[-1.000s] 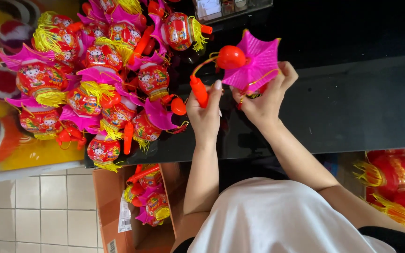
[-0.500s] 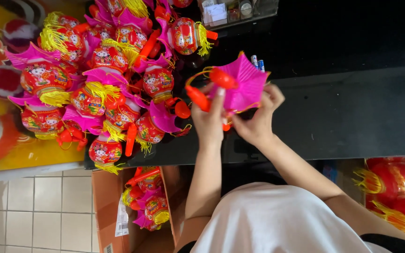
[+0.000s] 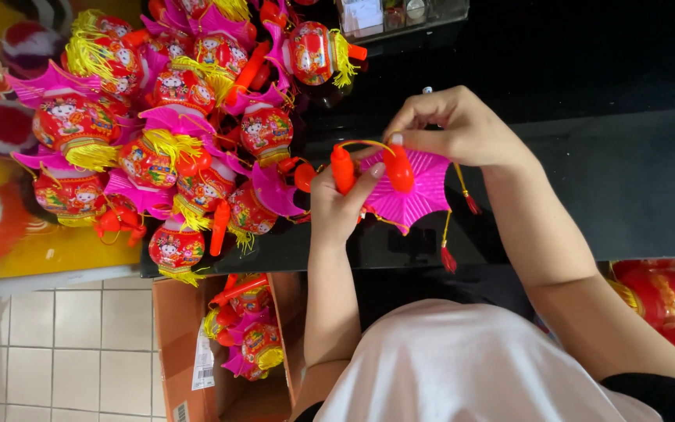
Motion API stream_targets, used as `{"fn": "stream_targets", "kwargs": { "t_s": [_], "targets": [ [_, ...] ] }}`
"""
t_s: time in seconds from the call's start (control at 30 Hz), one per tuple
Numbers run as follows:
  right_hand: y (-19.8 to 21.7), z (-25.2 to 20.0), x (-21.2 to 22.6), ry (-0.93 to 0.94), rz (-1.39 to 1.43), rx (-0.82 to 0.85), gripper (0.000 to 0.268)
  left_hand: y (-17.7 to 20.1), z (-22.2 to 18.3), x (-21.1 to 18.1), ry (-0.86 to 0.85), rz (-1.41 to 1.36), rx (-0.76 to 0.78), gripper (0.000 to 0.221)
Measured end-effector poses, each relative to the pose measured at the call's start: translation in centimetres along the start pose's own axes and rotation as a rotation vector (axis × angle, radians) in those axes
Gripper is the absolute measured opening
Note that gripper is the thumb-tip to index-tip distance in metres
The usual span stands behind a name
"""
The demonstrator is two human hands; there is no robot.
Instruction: Assembling small decorative lanterns by attaching plastic handles and electronic components.
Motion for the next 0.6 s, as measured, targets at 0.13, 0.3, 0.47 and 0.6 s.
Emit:
{"fn": "stream_targets", "kwargs": {
  "t_s": [0.13,0.3,0.47,0.6],
  "targets": [
    [-1.5,0.3,-1.0,0.047,0.128,-0.160,0.007,0.7,0.3,-0.2,0.061,-0.027,-0.023,0.035],
    [-1.8,0.8,-3.3,-0.042,0.814,-0.443,0.010,1.0,0.2,-0.8,0.068,0.029,-0.025,0.038],
    [-1.5,0.4,-4.3,-0.187,1.034,-0.471,0.008,1.1,0.4,-0.6,0.117,-0.076,-0.026,0.034],
    [-2.0,-0.5,-6.6,-0.116,0.861,-0.483,0.029,1.4,1.0,0.2,0.190,-0.115,-0.170,0.030]
  ]
}}
Point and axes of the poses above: each hand's wrist, its own z-axis towards the middle knuckle, its own y-axis out of the back of the hand, x = y × z, the point moved 2 cm from there along z, towards the middle knuckle, and after that the axes turned 5 degrees about -z, right-handed, at the moved point
